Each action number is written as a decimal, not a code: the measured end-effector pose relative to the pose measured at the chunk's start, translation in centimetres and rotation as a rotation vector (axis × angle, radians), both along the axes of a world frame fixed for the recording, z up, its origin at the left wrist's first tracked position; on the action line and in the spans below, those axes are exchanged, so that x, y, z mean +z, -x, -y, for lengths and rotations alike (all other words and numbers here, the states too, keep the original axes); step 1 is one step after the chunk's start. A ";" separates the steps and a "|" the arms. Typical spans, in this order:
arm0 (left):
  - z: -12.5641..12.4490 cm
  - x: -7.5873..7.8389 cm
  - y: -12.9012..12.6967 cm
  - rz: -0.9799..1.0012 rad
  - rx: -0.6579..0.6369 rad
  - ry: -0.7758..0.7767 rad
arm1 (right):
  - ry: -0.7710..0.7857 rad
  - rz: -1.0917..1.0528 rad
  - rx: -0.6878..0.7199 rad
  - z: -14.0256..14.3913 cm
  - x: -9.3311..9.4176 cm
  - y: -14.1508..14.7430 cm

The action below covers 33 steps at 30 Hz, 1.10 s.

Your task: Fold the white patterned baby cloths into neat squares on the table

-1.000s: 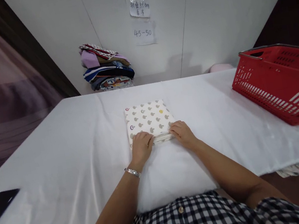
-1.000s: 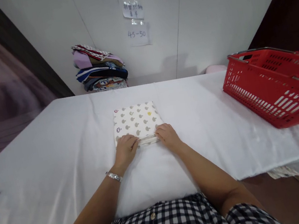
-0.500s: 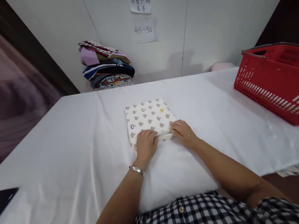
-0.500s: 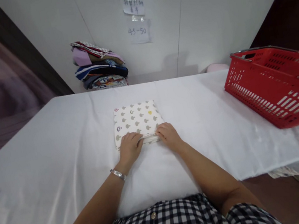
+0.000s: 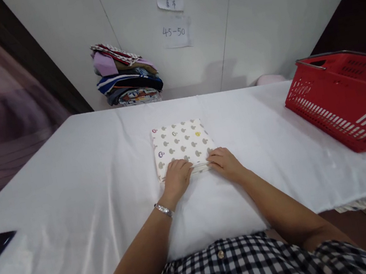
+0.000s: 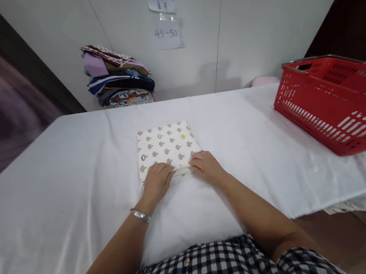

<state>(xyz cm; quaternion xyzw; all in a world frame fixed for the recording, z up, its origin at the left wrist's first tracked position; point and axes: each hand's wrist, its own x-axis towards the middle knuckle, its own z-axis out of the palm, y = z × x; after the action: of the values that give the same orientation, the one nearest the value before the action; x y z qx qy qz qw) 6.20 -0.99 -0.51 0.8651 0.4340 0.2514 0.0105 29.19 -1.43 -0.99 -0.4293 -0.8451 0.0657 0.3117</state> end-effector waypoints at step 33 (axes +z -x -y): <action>0.0 0.4 1.0 -0.065 0.068 -0.056 | -0.032 0.127 -0.064 0.5 -0.6 2.0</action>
<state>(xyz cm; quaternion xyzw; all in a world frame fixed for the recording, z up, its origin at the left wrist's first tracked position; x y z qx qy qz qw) 5.21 -0.96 -0.14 0.8574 0.4562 0.2354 -0.0362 27.15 -1.92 -1.57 -0.4542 -0.8501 0.0148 0.2662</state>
